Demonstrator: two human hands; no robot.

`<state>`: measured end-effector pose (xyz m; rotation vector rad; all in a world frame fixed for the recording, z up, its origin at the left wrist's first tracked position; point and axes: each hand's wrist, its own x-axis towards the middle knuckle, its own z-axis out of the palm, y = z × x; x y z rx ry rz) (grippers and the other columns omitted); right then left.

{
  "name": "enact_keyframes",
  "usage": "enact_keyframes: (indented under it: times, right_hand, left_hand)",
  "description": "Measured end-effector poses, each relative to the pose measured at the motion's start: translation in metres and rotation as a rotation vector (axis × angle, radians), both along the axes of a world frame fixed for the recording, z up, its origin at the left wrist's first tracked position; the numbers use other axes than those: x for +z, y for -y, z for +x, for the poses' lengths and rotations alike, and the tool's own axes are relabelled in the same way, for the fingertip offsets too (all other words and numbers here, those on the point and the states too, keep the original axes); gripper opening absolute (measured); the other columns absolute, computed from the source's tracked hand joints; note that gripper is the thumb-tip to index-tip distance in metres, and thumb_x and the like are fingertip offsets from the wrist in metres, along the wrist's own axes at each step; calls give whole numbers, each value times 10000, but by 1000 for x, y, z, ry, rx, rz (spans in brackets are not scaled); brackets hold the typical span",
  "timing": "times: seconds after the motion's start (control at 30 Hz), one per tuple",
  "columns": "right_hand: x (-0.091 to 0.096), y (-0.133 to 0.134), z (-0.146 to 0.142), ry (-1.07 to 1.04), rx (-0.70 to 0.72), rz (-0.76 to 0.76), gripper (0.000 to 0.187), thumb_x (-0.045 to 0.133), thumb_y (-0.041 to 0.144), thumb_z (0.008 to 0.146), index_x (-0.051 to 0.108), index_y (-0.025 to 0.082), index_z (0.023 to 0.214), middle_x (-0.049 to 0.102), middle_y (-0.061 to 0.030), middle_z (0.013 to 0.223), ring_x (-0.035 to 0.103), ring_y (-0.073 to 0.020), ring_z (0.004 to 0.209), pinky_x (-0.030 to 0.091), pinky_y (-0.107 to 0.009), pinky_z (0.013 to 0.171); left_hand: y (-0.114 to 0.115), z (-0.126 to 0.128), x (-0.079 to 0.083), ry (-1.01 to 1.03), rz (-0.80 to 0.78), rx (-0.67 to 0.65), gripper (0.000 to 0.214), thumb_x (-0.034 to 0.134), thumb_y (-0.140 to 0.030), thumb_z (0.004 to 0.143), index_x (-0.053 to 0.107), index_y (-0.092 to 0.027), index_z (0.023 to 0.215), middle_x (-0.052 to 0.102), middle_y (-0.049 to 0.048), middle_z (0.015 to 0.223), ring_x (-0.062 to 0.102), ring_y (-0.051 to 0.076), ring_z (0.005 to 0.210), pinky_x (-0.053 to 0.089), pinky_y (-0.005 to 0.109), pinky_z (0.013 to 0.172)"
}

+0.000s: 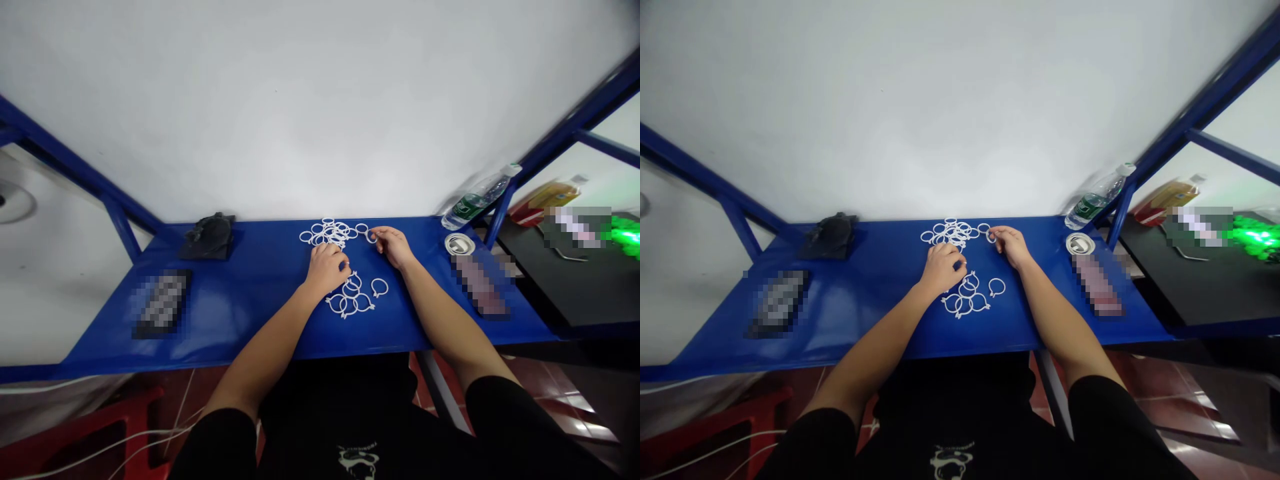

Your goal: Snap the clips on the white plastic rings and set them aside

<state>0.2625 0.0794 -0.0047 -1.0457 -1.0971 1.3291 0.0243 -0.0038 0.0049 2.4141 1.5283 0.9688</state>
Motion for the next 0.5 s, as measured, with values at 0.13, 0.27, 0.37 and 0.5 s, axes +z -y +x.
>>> enact_keyframes:
  times: [0.13,0.27,0.37,0.5]
  right_hand:
    - [-2,-1,0,18,7,1,193,657,255,638,770,181,776,718,-18,686,474,-96,419,335,-248,408]
    - [-6,-1,2,137,-13,67,133,610,248,636,726,190,666,650,-4,575,454,-102,419,323,-246,426]
    - [-6,1,3,293,-71,189,132,603,233,653,729,207,679,612,16,549,497,-120,475,375,-249,481]
    - [-1,5,-1,384,2,310,253,586,276,744,799,226,872,726,-19,792,651,-169,686,539,-317,702]
  left_hand:
    - [0,-1,8,96,92,-20,93,667,-163,861,718,-238,841,763,38,1007,660,258,1070,424,502,1093]
    - [2,-3,11,138,125,-54,133,623,-133,841,711,-231,860,728,14,808,674,228,881,472,466,1039]
    - [3,-7,10,179,143,-45,234,562,-124,876,752,-226,965,729,38,845,680,231,883,519,407,904]
    - [1,-14,6,241,166,-10,275,531,-179,958,769,-225,1090,746,58,956,697,225,915,522,396,914]
